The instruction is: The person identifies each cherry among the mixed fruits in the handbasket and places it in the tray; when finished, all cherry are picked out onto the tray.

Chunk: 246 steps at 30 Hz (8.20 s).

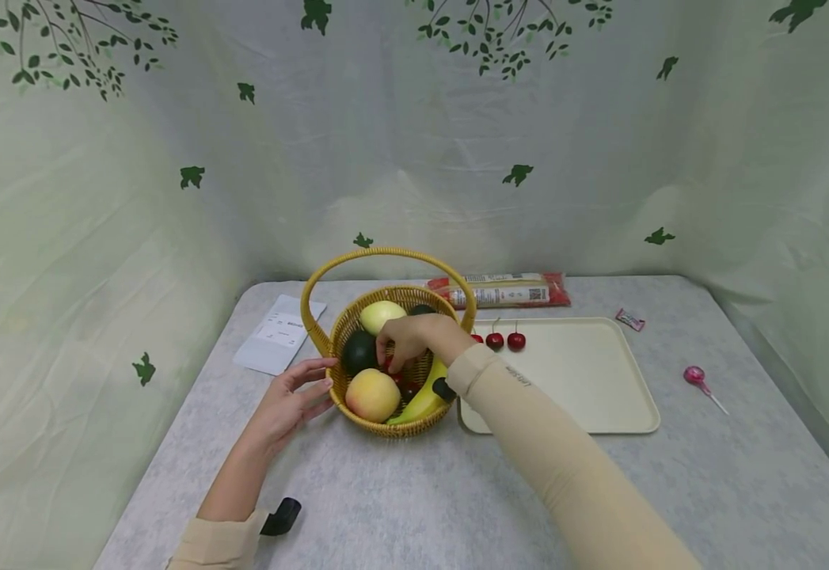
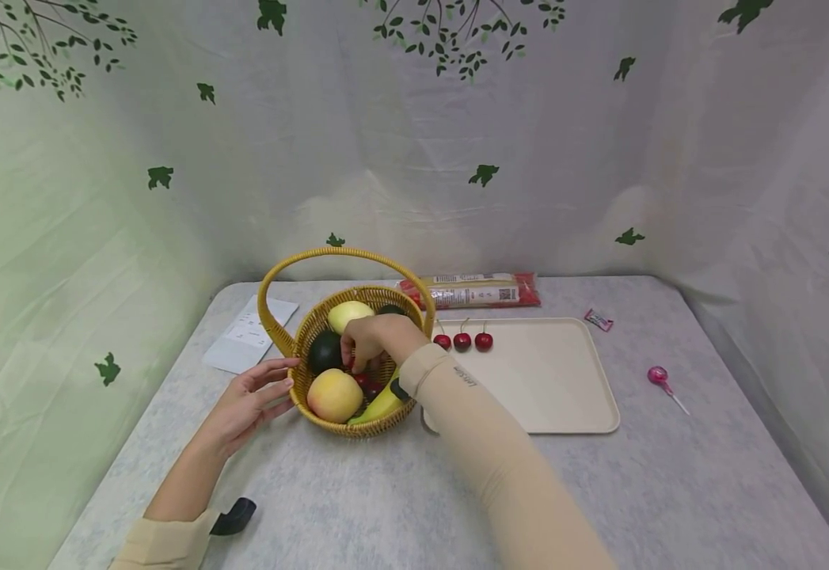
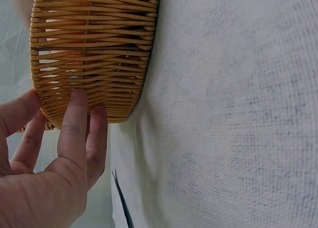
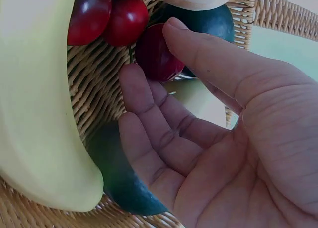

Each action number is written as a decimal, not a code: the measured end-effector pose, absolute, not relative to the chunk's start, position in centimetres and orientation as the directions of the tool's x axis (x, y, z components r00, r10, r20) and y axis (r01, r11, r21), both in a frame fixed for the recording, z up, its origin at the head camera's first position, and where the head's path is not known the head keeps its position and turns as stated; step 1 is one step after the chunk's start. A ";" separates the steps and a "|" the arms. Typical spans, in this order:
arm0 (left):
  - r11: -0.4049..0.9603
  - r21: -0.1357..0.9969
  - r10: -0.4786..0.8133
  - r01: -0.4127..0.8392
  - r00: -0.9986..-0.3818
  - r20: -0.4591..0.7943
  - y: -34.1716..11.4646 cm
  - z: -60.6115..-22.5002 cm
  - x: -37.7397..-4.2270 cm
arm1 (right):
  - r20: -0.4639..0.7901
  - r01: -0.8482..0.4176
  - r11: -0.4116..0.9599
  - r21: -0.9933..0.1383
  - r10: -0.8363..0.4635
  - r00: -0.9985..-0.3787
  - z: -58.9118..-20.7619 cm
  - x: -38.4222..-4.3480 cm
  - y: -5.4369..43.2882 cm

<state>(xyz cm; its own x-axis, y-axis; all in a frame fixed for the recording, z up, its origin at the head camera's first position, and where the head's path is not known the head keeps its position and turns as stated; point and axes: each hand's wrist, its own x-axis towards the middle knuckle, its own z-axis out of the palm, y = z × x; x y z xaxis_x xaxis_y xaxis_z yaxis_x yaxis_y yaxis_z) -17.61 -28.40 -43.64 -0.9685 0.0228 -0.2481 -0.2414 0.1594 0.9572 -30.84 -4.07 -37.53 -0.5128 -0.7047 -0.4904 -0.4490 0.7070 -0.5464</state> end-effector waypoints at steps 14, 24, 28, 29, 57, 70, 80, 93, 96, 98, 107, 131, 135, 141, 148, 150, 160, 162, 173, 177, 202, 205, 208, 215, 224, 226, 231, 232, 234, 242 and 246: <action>0.154 0.957 0.020 -0.245 -0.968 -0.251 -28.3 -43.6 -17.6 | -0.431 -0.485 0.652 -0.583 -0.754 -0.496 -36.5 -30.4 -2.7; 0.146 0.955 0.020 -0.257 -0.965 -0.263 -28.3 -43.6 -17.6 | -0.319 -0.597 0.572 -0.563 -0.817 -0.481 -35.2 -30.0 -0.7; 0.147 0.957 0.025 -0.251 -0.966 -0.257 -28.4 -43.6 -17.6 | -0.260 -0.623 0.523 -0.582 -0.846 -0.466 -34.9 -29.7 -0.1; 0.147 0.957 0.026 -0.250 -0.966 -0.256 -28.5 -43.6 -17.6 | -0.247 -0.634 0.517 -0.575 -0.848 -0.468 -34.8 -29.6 0.1; 0.124 0.966 0.059 -0.225 -0.971 -0.234 -28.7 -44.0 -17.5 | -0.059 -0.572 0.500 -0.651 -0.784 -0.618 -33.7 -24.9 10.5; 0.119 0.960 0.038 -0.252 -0.965 -0.258 -28.6 -43.8 -17.5 | 0.010 -0.556 0.534 -0.637 -0.716 -0.698 -34.3 -24.9 14.9; 0.127 0.961 0.041 -0.246 -0.967 -0.253 -28.5 -43.8 -17.6 | -0.079 -0.440 0.668 -0.601 -0.597 -0.799 -38.0 -27.5 19.0; 0.125 0.962 0.051 -0.242 -0.967 -0.249 -28.6 -43.8 -17.6 | -0.112 -0.373 0.727 -0.576 -0.522 -0.845 -42.4 -30.4 22.0; 0.125 0.963 0.052 -0.238 -0.968 -0.246 -28.6 -43.8 -17.6 | -0.122 -0.359 0.733 -0.577 -0.512 -0.850 -42.7 -30.8 22.1; 0.122 0.964 0.054 -0.235 -0.969 -0.243 -28.7 -43.8 -17.6 | -0.134 -0.342 0.740 -0.579 -0.501 -0.855 -43.0 -31.1 22.0; 0.112 0.967 0.067 -0.228 -0.969 -0.237 -28.8 -43.8 -17.5 | -0.159 -0.324 0.742 -0.587 -0.498 -0.852 -44.2 -32.2 21.9; 0.109 0.968 0.065 -0.227 -0.970 -0.235 -28.9 -43.9 -17.5 | -0.201 -0.237 0.753 -0.613 -0.439 -0.876 -44.1 -32.1 21.9; 0.120 0.966 0.060 -0.227 -0.970 -0.236 -28.8 -43.9 -17.6 | -0.174 -0.252 0.747 -0.615 -0.441 -0.881 -43.3 -31.8 22.1; 0.127 0.962 0.056 -0.240 -0.967 -0.248 -28.7 -43.7 -17.7 | -0.097 -0.350 0.717 -0.603 -0.501 -0.860 -41.1 -31.4 21.7; 0.129 0.961 0.045 -0.244 -0.967 -0.251 -28.7 -43.6 -17.8 | -0.098 -0.425 0.681 -0.596 -0.587 -0.804 -38.1 -29.9 19.2; 0.129 0.961 0.042 -0.245 -0.967 -0.252 -28.6 -43.6 -17.7 | -0.120 -0.426 0.662 -0.616 -0.614 -0.780 -37.4 -29.3 18.3; 0.132 0.963 0.050 -0.236 -0.968 -0.244 -28.8 -43.7 -17.7 | -0.159 -0.459 0.596 -0.659 -0.707 -0.689 -35.4 -26.9 14.8; 0.131 0.961 0.046 -0.242 -0.967 -0.250 -28.8 -43.7 -17.7 | -0.155 -0.471 0.584 -0.661 -0.721 -0.676 -35.3 -26.5 14.1; 0.126 0.957 0.029 -0.262 -0.963 -0.267 -28.6 -43.6 -17.6 | -0.160 -0.553 0.524 -0.648 -0.804 -0.573 -34.4 -25.2 10.4; 0.128 0.957 0.029 -0.260 -0.964 -0.266 -28.6 -43.6 -17.6 | -0.171 -0.560 0.506 -0.656 -0.823 -0.542 -34.2 -25.1 8.9; 0.123 0.959 0.028 -0.256 -0.965 -0.262 -28.7 -43.8 -17.6 | -0.289 -0.572 0.569 -0.590 -0.811 -0.509 -36.4 -29.2 -0.7; 0.125 0.958 0.027 -0.257 -0.965 -0.262 -28.7 -43.7 -17.6 | -0.322 -0.552 0.594 -0.586 -0.795 -0.514 -36.7 -29.4 -1.4; 0.125 0.959 0.027 -0.255 -0.965 -0.261 -28.6 -43.7 -17.6 | -0.369 -0.521 0.622 -0.585 -0.776 -0.511 -37.0 -29.7 -2.0; 0.129 0.958 0.027 -0.256 -0.965 -0.261 -28.5 -43.8 -17.7 | -0.512 -0.313 0.684 -0.659 -0.712 -0.480 -37.6 -30.2 -2.7; 0.124 0.957 0.022 -0.262 -0.963 -0.267 -28.5 -43.7 -17.8 | -0.576 -0.205 0.718 -0.665 -0.668 -0.472 -38.2 -30.6 -3.3; 0.127 0.956 0.022 -0.263 -0.963 -0.268 -28.5 -43.7 -17.7 | -0.580 -0.196 0.722 -0.664 -0.662 -0.474 -38.3 -30.6 -3.4; 0.131 0.957 0.024 -0.257 -0.965 -0.263 -28.5 -43.6 -17.7 | -0.595 -0.173 0.725 -0.666 -0.657 -0.463 -38.5 -30.6 -3.7; 0.132 0.958 0.024 -0.256 -0.965 -0.261 -28.5 -43.6 -17.7 | -0.601 -0.164 0.726 -0.668 -0.657 -0.456 -38.6 -30.6 -3.7; 0.133 0.958 0.024 -0.254 -0.966 -0.259 -28.5 -43.6 -17.8 | -0.615 -0.144 0.729 -0.670 -0.653 -0.443 -38.6 -30.6 -3.8; 0.135 0.959 0.030 -0.248 -0.967 -0.254 -28.5 -43.5 -17.8 | -0.645 -0.127 0.743 -0.657 -0.641 -0.415 -38.7 -30.6 -3.9; 0.136 0.959 0.028 -0.249 -0.967 -0.255 -28.5 -43.5 -17.7 | -0.635 -0.143 0.739 -0.659 -0.648 -0.421 -38.8 -30.5 -3.8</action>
